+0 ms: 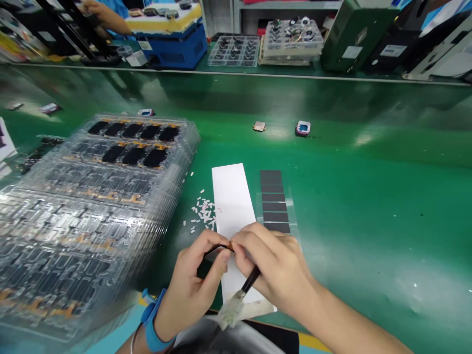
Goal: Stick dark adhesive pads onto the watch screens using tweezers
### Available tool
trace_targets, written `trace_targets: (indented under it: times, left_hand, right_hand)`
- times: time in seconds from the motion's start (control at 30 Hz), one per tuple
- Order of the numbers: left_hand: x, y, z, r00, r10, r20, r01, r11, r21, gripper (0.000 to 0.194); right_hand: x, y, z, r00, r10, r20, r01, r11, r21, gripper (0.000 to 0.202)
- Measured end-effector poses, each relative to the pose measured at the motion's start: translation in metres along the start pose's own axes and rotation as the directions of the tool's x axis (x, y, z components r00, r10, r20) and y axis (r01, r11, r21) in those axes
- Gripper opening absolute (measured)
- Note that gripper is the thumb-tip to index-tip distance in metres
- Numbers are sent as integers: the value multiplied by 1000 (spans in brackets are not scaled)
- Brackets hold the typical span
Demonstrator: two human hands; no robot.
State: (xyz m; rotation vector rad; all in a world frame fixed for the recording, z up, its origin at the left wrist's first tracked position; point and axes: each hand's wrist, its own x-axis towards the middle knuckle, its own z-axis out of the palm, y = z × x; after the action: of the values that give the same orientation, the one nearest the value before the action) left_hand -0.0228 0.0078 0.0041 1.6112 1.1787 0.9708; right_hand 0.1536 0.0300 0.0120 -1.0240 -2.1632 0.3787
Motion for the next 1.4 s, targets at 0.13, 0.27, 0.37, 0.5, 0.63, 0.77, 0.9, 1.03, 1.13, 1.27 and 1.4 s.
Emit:
trace_targets:
  times: [0.13,0.27,0.37,0.5,0.63,0.77,0.9,1.03,1.13,1.27,1.4]
  left_hand:
    - [-1,1,3,981,165,102,-169,985,37,7]
    - [0,0,9,883,354,308,-374,927,6,14]
    - [0,-2,10,867,320,383,-353,936,18,19]
    - [-1,-3,8,897,281,340,-297,955,-4,18]
    - [-3,-4,5,934,275,230,-274,961,-35,11]
    - [-5,-4,3,974,201,107,-179,967,-182,7]
    - [-8,-6,3,995,83,62,-56,933,-355,7]
    - [-11,-8,4,999,-43,20,48,923,-382,7]
    - [-10,-7,4,997,-76,5,72,924,-375,8]
    - [-9,-6,4,993,-106,44,114,923,-368,10]
    - [-9,-7,4,986,-141,87,164,903,-397,13]
  right_hand:
    - [17,2,-13,978,206,42,-210,965,155,9]
    - [41,4,-9,972,223,77,-233,959,162,14]
    - [57,7,4,972,212,104,-225,963,145,23]
    - [70,14,15,952,219,214,-254,955,152,17]
    - [68,17,10,934,260,245,-335,877,346,13]
    - [45,14,-3,863,395,317,-504,722,474,20]
    - [19,9,-7,774,426,469,-634,536,558,23]
    - [12,5,-5,772,374,513,-635,461,620,23]
    - [11,4,-4,803,371,467,-596,501,628,24]
    - [8,6,-3,807,394,440,-591,520,617,22]
    - [8,5,-1,822,414,392,-568,536,624,21]
